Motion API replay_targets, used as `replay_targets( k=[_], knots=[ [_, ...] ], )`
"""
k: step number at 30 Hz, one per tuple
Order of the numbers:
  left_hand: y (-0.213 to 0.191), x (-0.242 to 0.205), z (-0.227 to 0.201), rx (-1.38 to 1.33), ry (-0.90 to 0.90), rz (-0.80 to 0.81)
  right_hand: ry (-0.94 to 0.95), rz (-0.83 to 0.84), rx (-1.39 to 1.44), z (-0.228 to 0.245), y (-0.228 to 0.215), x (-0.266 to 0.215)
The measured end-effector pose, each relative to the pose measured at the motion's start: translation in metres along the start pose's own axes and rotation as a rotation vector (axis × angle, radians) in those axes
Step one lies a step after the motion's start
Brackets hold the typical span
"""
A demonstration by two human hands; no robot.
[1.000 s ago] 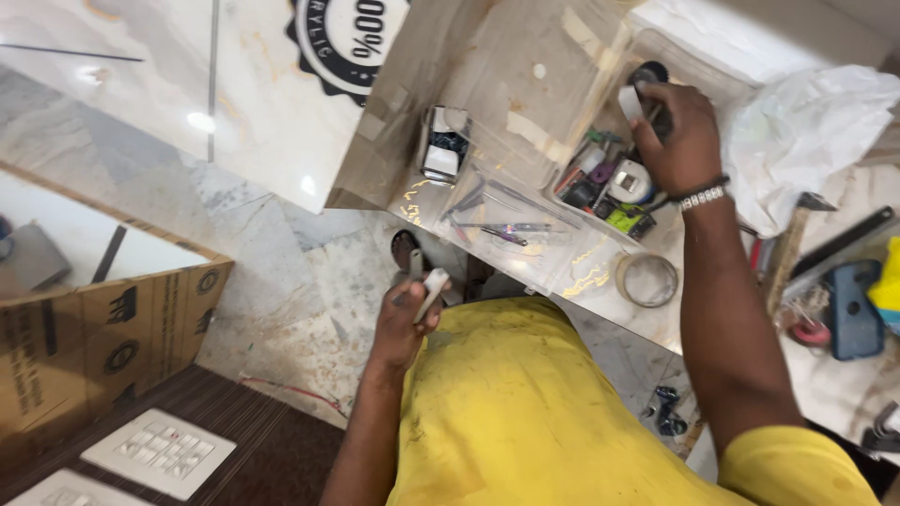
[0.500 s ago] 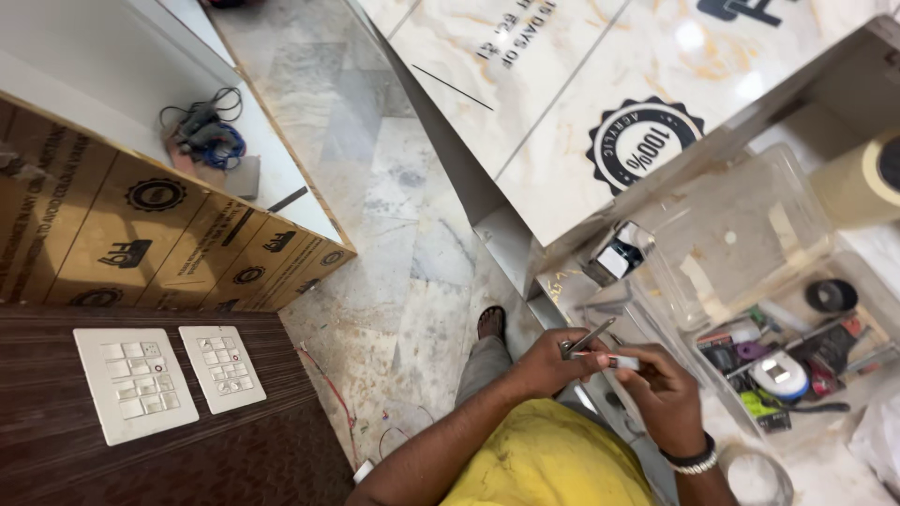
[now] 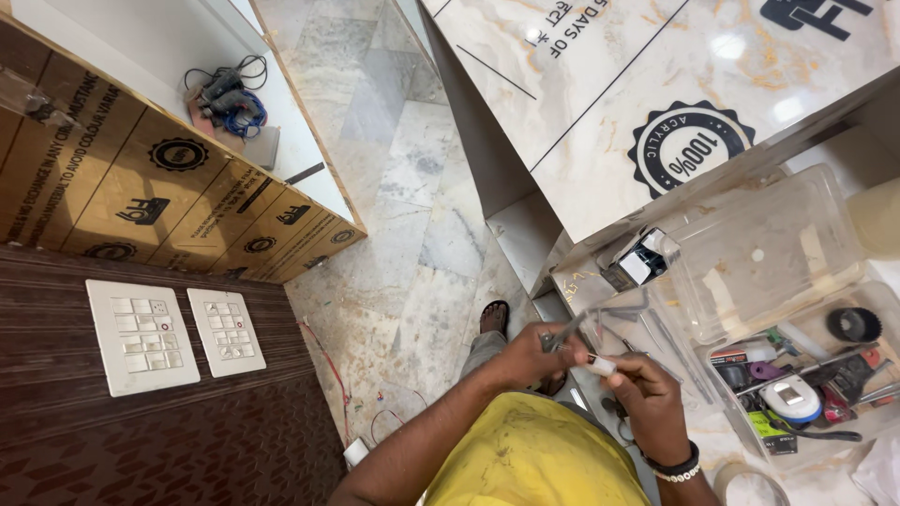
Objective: The person assembles small electrical components by hand, inserting a red wire into a white plastic connector and securing it with a screwdriver. The person repeatedly handles the connector and wire, adjusting the fit and tightening the screw.
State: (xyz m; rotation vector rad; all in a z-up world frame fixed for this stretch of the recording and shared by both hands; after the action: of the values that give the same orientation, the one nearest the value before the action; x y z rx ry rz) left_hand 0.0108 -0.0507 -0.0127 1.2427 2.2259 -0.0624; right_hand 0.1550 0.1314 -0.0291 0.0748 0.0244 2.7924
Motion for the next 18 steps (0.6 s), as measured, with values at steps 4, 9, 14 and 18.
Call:
replay_targets(
  k=[4,9,14,18],
  knots=[
    [0.008,-0.01,0.001,0.042,-0.002,0.027,-0.033,-0.072,-0.188,0.028,0.008,0.006],
    [0.01,-0.016,-0.008,0.115,0.031,-0.019,-0.413,-0.04,-0.22,0.088,0.023,0.016],
    [0.002,-0.018,-0.02,0.229,0.058,-0.007,-0.368,0.122,-0.287,0.107,0.027,0.026],
    [0.005,-0.023,-0.029,0.372,-0.007,-0.003,-0.336,0.192,-0.358,0.112,0.023,0.023]
  ],
)
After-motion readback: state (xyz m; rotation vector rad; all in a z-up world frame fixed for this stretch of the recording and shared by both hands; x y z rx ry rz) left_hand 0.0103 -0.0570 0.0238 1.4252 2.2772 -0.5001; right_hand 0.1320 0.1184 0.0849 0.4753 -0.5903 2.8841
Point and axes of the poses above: each hand's wrist, its own x-axis towards the middle knuckle, its own y-axis out of the palm, z = x × y, the point moved 1 cm from there along x, towards the middle knuckle, and after that the axes turned 12 degrees about -y, right-handed, at the moved point
